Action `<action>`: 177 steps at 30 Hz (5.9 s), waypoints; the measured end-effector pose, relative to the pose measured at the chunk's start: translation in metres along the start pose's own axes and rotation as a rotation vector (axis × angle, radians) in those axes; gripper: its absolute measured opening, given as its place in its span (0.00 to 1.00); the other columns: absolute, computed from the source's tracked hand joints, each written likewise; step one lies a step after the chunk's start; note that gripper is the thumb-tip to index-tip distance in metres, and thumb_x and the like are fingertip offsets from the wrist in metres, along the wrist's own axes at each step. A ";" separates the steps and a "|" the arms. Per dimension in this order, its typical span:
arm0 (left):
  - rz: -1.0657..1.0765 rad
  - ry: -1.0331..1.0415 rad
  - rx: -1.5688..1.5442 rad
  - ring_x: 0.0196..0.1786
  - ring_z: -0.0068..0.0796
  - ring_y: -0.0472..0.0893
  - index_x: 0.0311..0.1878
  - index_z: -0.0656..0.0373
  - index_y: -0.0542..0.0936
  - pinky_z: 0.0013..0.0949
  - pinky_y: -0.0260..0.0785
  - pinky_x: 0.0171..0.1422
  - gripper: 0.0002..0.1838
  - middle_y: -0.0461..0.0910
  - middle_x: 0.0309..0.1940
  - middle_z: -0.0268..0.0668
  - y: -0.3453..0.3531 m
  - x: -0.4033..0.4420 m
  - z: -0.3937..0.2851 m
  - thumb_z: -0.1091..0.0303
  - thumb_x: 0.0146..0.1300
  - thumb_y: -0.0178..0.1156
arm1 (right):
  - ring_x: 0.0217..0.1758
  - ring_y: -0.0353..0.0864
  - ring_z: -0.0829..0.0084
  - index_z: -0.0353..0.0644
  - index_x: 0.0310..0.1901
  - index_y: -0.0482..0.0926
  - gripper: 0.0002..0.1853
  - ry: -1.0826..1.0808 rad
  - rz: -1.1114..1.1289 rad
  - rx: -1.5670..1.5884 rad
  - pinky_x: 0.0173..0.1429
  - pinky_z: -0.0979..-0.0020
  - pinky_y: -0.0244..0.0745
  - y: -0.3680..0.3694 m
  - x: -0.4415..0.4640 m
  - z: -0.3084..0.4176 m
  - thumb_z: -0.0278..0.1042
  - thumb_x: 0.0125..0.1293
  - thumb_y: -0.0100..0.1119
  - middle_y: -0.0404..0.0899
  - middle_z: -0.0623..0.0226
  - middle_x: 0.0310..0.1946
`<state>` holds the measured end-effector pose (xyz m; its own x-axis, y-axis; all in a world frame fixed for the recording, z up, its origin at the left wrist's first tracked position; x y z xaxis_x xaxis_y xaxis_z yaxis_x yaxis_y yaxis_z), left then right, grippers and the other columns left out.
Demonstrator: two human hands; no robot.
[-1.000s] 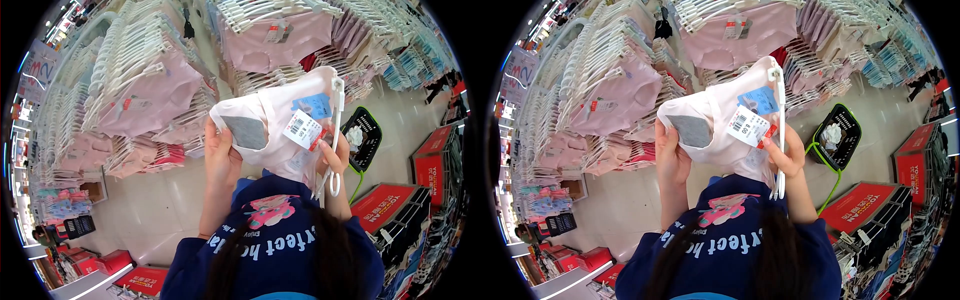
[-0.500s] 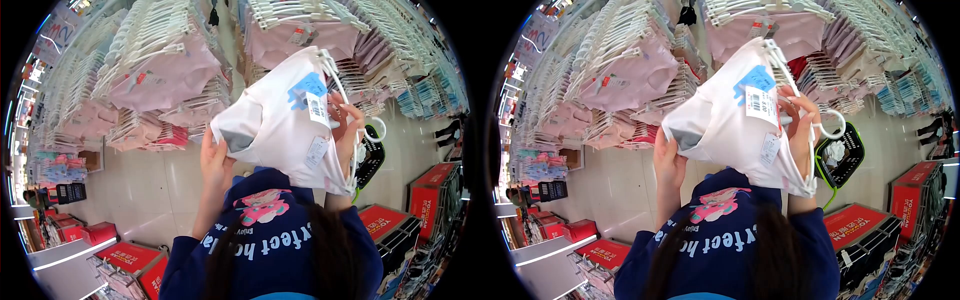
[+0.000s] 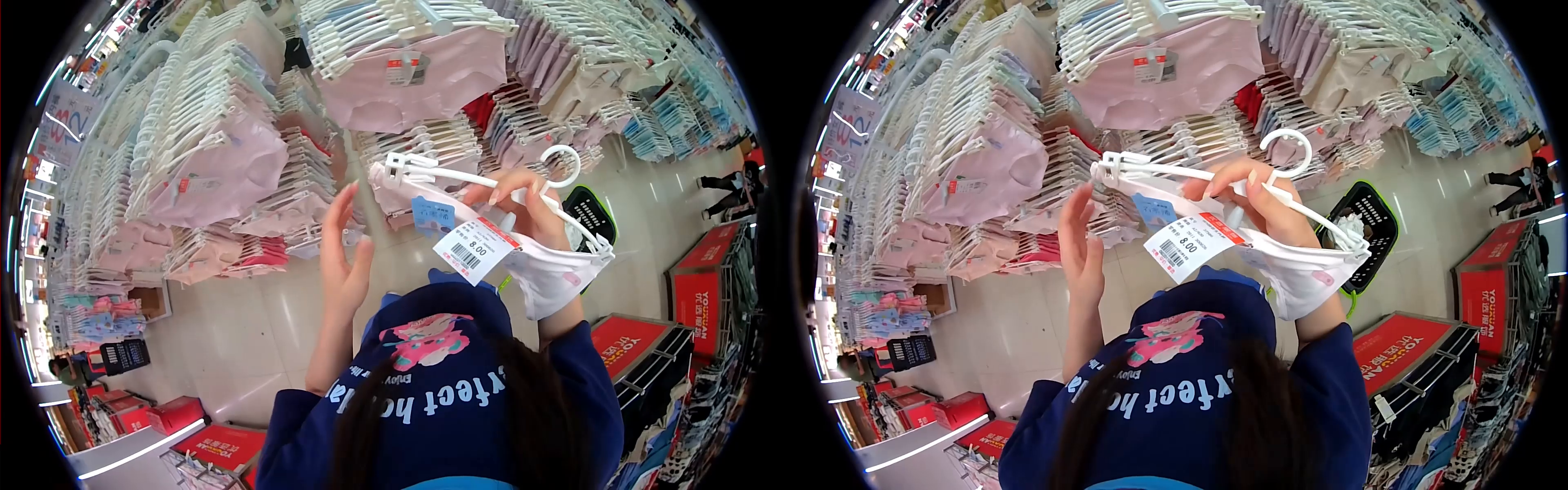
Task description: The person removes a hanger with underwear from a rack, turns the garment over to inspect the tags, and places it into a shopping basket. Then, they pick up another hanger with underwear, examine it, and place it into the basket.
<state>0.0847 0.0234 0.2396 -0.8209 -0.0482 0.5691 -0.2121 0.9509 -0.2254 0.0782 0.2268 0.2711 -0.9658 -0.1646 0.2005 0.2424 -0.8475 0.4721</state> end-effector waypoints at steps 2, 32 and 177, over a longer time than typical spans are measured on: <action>0.047 0.005 -0.155 0.53 0.24 0.67 0.57 0.64 0.61 0.26 0.59 0.54 0.21 0.67 0.50 0.37 0.014 0.008 -0.011 0.71 0.60 0.46 | 0.40 0.74 0.63 0.37 0.30 0.70 0.19 0.056 0.031 0.038 0.47 0.65 0.70 -0.005 -0.005 0.004 0.48 0.61 0.46 0.73 0.50 0.35; 0.328 -0.080 0.350 0.23 0.38 0.76 0.45 0.58 0.74 0.32 0.66 0.27 0.15 0.76 0.22 0.42 0.077 -0.080 0.005 0.74 0.52 0.55 | 0.27 0.70 0.62 0.38 0.39 0.72 0.10 -0.188 0.254 -0.782 0.31 0.70 0.66 -0.074 -0.058 -0.094 0.28 0.54 0.55 0.69 0.61 0.27; 0.282 0.056 -0.176 0.30 0.15 0.66 0.28 0.65 0.73 0.16 0.54 0.36 0.09 0.72 0.28 0.30 0.058 0.137 -0.008 0.81 0.56 0.42 | 0.38 0.77 0.76 0.31 0.41 0.72 0.13 0.048 -0.119 0.099 0.43 0.77 0.73 -0.160 0.030 0.120 0.32 0.60 0.49 0.77 0.63 0.37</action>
<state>-0.0361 0.0745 0.3105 -0.8027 0.2368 0.5473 0.1181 0.9627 -0.2433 0.0215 0.4186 0.3045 -0.9909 -0.0916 0.0982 0.1316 -0.8090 0.5729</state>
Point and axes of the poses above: each hand's wrist, its own x-axis towards the middle knuckle, its own y-axis out of the palm, z = x × y, the point moved 3 cm from there along x, towards the middle knuckle
